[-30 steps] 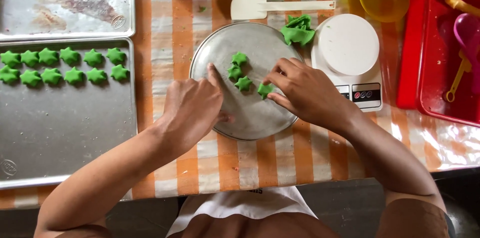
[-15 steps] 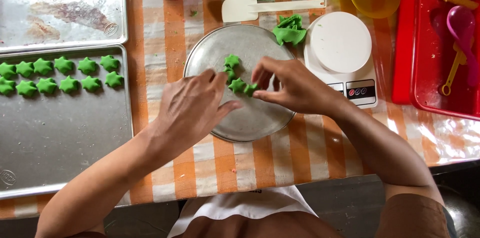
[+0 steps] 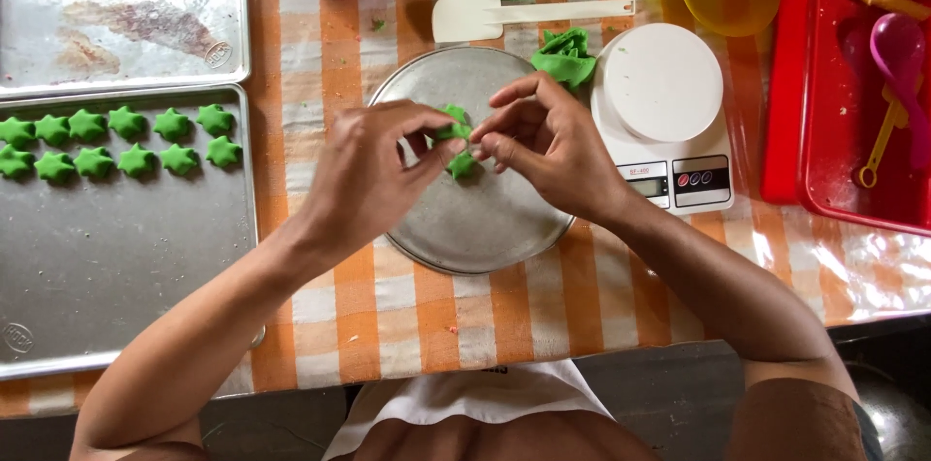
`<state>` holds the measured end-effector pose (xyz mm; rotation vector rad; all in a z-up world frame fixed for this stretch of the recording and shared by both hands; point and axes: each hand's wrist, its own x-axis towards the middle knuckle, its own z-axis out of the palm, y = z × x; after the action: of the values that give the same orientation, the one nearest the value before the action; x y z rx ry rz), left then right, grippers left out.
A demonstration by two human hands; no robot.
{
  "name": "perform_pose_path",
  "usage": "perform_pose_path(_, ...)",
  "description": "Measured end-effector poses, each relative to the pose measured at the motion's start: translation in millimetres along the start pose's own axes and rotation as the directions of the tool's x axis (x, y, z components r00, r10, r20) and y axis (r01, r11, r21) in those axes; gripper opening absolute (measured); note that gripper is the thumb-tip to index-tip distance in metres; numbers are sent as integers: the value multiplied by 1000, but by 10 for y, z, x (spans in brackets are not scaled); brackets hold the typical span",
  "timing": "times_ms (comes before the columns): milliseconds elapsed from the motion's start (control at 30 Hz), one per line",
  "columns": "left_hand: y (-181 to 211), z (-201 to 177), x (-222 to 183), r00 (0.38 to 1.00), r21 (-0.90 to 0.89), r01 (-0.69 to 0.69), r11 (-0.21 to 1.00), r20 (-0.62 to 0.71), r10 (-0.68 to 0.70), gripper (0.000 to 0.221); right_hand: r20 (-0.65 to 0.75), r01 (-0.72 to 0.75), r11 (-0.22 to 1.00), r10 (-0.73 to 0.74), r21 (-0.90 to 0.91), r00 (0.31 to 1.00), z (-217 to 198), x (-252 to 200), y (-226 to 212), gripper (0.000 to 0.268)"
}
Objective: Rolling out green dough with a rolling pin, cutting star shapes with a cookie cutter, and placing them on a baking tray.
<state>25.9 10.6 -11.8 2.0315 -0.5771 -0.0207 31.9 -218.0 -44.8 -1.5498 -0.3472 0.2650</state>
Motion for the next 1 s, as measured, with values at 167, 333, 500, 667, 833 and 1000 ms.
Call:
perform_pose_path(167,36,-292,-49,995,77,-49,996,-77,55,10,-20,47,968,-54,-245,998,-37,74,-1,26)
perform_pose_path(333,86,-749,-193,995,276,75,958,46,-91,16,157,106,680,13,-725,988,2,277,-31,31)
perform_pose_path(500,-149,-1179,-538,866,473,413,779,62,-497,23,149,125,653,-18,-747,989,85,448,81,31)
perform_pose_path(667,-372,-1333,-865,625,516,696,500,-90,-776,33,180,149,660,-21,-736,983,141,476,56,31)
perform_pose_path(833,-438,-1369,-1070,582,432,768,473,-160,-798,31,185,147,642,-8,-753,983,161,488,9,29)
perform_pose_path(1000,-613,-1409,-1236,627,382,745,547,-122,-770,26,204,166,626,-10,-762,979,155,500,45,29)
